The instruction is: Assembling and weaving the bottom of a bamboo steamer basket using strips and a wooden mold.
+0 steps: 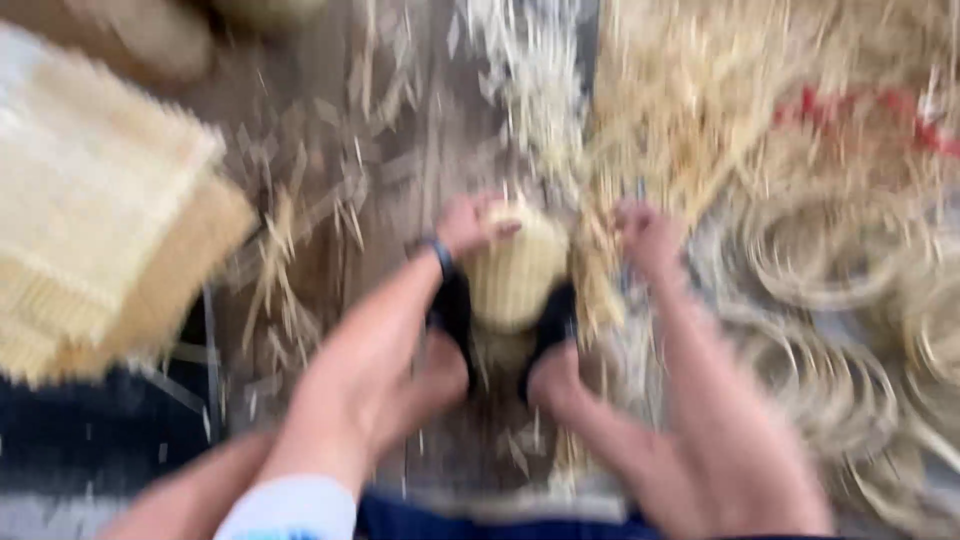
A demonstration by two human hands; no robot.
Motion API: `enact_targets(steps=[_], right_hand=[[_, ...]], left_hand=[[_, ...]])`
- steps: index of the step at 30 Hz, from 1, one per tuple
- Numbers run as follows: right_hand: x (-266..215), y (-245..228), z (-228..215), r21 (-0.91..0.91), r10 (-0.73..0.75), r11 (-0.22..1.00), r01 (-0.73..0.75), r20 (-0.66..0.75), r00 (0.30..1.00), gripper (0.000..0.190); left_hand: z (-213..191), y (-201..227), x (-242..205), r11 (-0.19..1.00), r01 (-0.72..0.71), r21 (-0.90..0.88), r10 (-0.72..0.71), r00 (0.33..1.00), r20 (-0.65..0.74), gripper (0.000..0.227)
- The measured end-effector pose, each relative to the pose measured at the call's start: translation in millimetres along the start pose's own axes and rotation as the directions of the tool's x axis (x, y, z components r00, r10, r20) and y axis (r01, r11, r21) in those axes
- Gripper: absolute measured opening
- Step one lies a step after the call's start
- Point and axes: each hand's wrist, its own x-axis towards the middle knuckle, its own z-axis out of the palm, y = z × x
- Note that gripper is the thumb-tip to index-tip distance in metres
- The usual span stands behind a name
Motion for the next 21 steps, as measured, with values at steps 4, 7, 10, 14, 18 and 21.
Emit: enact_targets(steps=[4,7,10,14,18,21], right_hand=[[-44.4,-144.4,-160.4,-0.621,0.257,0.783,-0.047,0.254,0.933,0.038],[-86.0,-144.3,-208.8,-0.757,0.083,0.625,0.194,0.31,0.947,0.029],[-109.0,-89.2,-189.3,-0.615,0.463,0.754,-0.231,0.247,0.851,0.03],[-116.7,42.2,-106.4,-0.491,0.359,0.848,-0.201,0.253,0.899,0.032],[-113.1,71.4,-58.2,-0.526,0.212,0.832,-0.176,0.007,0.977,0.052],[-102.1,73.0,-48.8,-0.506,0.248,0.832,-0.228,-0.027,0.968,0.073]], left_hand=[[-15.8,75.4,-28.2,0.977,-0.206,0.048,0.204,0.978,0.03,0.062],[-13.2,145.0,-70.4,0.89,-0.394,0.229,0.418,0.906,-0.062,0.066],[10.2,121.6,-102.8,0.719,-0.475,0.507,0.55,0.835,0.0,0.05],[42.5,57.6,-137.4,0.33,-0.542,0.773,0.667,0.713,0.216,0.056],[44.9,60.3,-163.6,0.483,-0.52,0.704,0.514,0.82,0.253,0.056],[55.4,57.2,-127.8,0.663,-0.27,0.699,0.508,0.847,-0.154,0.059]])
